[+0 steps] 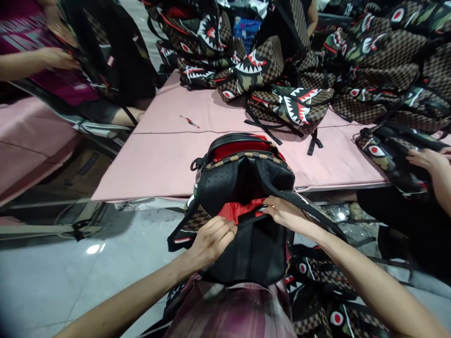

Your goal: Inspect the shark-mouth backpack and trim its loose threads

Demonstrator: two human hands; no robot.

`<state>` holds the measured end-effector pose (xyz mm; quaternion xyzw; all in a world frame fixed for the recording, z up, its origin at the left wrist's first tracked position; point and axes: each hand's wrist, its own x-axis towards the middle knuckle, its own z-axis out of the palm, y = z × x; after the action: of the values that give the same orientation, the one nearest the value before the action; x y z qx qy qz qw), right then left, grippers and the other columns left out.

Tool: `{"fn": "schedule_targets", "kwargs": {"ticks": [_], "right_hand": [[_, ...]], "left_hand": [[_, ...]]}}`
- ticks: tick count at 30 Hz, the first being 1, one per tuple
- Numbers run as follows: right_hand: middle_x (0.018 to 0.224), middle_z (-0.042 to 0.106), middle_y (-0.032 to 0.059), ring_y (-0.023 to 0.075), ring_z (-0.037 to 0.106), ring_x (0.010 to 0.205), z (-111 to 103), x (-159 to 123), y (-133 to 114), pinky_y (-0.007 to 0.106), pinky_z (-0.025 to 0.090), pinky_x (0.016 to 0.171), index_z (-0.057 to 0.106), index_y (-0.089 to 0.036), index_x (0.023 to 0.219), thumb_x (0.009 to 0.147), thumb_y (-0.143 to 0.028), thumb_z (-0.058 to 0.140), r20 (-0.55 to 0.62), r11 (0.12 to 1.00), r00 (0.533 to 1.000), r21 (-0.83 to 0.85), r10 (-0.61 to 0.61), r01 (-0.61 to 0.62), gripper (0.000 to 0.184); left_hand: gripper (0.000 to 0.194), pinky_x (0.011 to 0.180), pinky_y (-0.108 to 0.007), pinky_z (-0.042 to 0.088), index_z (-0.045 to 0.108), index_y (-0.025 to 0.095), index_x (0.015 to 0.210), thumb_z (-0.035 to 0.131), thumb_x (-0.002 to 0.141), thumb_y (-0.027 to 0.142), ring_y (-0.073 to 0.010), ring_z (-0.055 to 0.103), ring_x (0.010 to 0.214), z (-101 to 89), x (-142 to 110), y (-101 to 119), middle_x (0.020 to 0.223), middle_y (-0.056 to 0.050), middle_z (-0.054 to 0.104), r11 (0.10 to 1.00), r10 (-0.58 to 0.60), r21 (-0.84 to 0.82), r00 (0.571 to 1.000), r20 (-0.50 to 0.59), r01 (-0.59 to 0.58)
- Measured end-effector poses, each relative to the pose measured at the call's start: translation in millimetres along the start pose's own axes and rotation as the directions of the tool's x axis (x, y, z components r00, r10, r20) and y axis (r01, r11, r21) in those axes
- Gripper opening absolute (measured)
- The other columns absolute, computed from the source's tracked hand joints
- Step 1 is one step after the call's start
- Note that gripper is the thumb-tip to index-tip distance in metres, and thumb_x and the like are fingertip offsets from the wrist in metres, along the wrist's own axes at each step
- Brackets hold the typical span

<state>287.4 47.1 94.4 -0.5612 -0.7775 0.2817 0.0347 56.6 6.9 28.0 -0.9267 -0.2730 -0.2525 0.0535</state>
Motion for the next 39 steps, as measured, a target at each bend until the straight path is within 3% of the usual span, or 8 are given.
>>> {"fn": "schedule_targets", "kwargs": {"ticks": [7,14,25,28,30,32,36,39], "right_hand": [[0.093,0.064,0.0004,0.0157,0.059,0.079,11,3,-8,0.022,0.035,0.058,0.068,-0.023,0.087,0.079,-0.029,0.053,0.089,0.998,0.995,-0.042,0.052,-0.049,0.019],[0.096,0.068,0.0012,0.0194,0.060,0.091,18,13,-16,0.024,0.039,0.069,0.069,-0.026,0.093,0.075,-0.031,0.056,0.137,0.991,0.990,-0.137,0.018,0.001,0.023],[0.092,0.069,0.0009,0.0195,0.060,0.089,46,28,12,0.029,0.041,0.079,0.068,-0.021,0.089,0.073,-0.035,0.057,0.084,0.920,0.972,0.311,0.221,-0.237,0.024],[0.088,0.069,0.0017,0.0182,0.060,0.083,56,36,23,0.028,0.042,0.076,0.068,-0.020,0.088,0.071,-0.035,0.059,0.074,0.895,0.965,0.364,0.250,-0.259,0.025],[0.084,0.069,0.0009,0.0174,0.060,0.081,60,44,29,0.027,0.041,0.073,0.069,-0.021,0.086,0.069,-0.035,0.060,0.048,0.892,0.967,0.378,0.248,-0.248,0.024],[0.079,0.069,-0.0002,0.0162,0.059,0.077,61,54,34,0.025,0.040,0.069,0.070,-0.021,0.083,0.069,-0.035,0.060,0.028,0.897,0.969,0.373,0.245,-0.237,0.022],[0.067,0.066,-0.0012,0.0133,0.056,0.065,60,71,45,0.023,0.036,0.059,0.070,-0.018,0.076,0.068,-0.030,0.057,0.017,0.921,0.977,0.330,0.214,-0.208,0.019],[0.064,0.064,-0.0019,0.0117,0.054,0.061,59,75,52,0.022,0.035,0.056,0.070,-0.018,0.074,0.067,-0.028,0.058,0.013,0.930,0.982,0.319,0.188,-0.182,0.018]], "left_hand": [[0.017,0.071,-0.028,0.043,0.055,0.012,0.080,0.040,0.087,0.007,-0.0136,0.050,0.069,2.2,-2,9,0.070,-0.004,0.056,0.999,0.014,0.032,0.999,-0.031,-0.013],[0.019,0.068,-0.028,0.043,0.053,0.012,0.075,0.040,0.085,0.004,-0.0129,0.048,0.066,9.8,-5,11,0.067,-0.003,0.054,1.000,-0.003,0.015,0.994,-0.108,0.005],[0.020,0.067,-0.026,0.042,0.056,0.013,0.072,0.042,0.086,0.007,-0.0132,0.048,0.064,27.1,-5,3,0.064,-0.002,0.053,0.997,-0.075,0.011,0.990,-0.123,0.077],[0.021,0.067,-0.026,0.042,0.057,0.015,0.074,0.042,0.087,0.014,-0.0146,0.053,0.069,29.8,-1,-5,0.069,-0.004,0.058,0.980,-0.198,-0.021,0.980,-0.025,0.198],[0.019,0.063,-0.027,0.043,0.060,0.016,0.086,0.043,0.088,0.023,-0.0165,0.057,0.070,29.4,12,-15,0.074,-0.006,0.061,0.929,-0.368,0.003,0.919,0.143,0.371],[0.023,0.061,-0.027,0.043,0.061,0.019,0.101,0.044,0.087,0.027,-0.0186,0.060,0.070,29.6,34,-30,0.077,-0.007,0.064,0.870,-0.479,0.069,0.804,0.353,0.488],[0.024,0.067,-0.027,0.043,0.068,0.029,0.094,0.054,0.076,0.022,-0.0207,0.063,0.082,36.6,82,-62,0.081,-0.004,0.068,0.870,-0.411,0.079,0.625,0.663,0.487],[0.018,0.068,-0.026,0.044,0.070,0.029,0.084,0.059,0.070,0.024,-0.0203,0.063,0.082,45.0,100,-73,0.080,-0.002,0.069,0.878,-0.375,0.072,0.585,0.719,0.474]]}}
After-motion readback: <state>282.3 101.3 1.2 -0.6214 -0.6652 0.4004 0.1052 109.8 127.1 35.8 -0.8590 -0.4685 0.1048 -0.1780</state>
